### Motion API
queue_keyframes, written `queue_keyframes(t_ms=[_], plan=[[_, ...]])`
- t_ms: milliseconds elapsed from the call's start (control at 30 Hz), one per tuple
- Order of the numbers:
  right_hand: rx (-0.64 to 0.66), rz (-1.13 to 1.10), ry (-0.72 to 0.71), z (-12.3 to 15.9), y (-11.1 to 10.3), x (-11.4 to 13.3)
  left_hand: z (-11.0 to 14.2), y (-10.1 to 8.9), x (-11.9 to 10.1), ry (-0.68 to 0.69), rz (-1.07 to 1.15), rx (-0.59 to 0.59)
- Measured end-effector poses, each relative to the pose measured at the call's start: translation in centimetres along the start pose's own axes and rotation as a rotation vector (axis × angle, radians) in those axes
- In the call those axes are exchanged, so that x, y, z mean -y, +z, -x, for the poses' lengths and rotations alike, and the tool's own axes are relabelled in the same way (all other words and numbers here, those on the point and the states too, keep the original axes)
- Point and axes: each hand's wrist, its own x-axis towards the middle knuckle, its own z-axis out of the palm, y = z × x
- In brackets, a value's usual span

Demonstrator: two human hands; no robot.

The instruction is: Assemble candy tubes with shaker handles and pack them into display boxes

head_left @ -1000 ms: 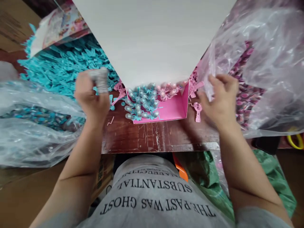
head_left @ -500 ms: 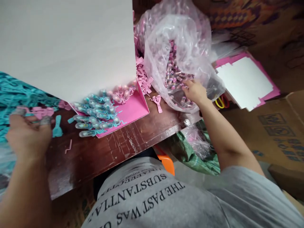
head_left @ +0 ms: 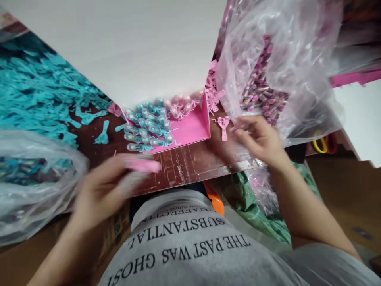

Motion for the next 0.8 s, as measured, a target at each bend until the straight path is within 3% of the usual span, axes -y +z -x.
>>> queue_keyframes(t_ms=[100, 200, 400, 533, 600, 700, 800], plan=[[0.236, -0.323, -0.06, 1.4, 4.3, 5.3, -2.7, 7.0, -1.1, 0.018, 0.316, 0.218], [0.313, -0.353, -0.13, 1.8, 6.0, 7.1, -4.8, 10.4, -0.9, 0.055, 0.424, 0.279], [0.281, -0.285, -0.201, 1.9, 4.9, 7.0, -5.4, 10.5, -1.0, 0.162, 0.385, 0.306], [0.299, -0.202, -0.226, 2.3, 5.3, 6.8, -5.1, 11.5, -0.6, 0.262, 0.167, 0.221], [0.282, -0.184, -0.129, 2.8, 6.1, 6.7, -4.9, 12.4, 0.1, 0.326, 0.026, 0.143], [0.238, -0.297, 0.181, 3.8, 7.5, 6.9, -4.5, 13.5, 0.9, 0.41, -0.109, 0.032], [0.276, -0.359, 0.366, 3.9, 7.4, 7.0, -4.3, 13.9, 1.1, 0.4, -0.148, 0.033]])
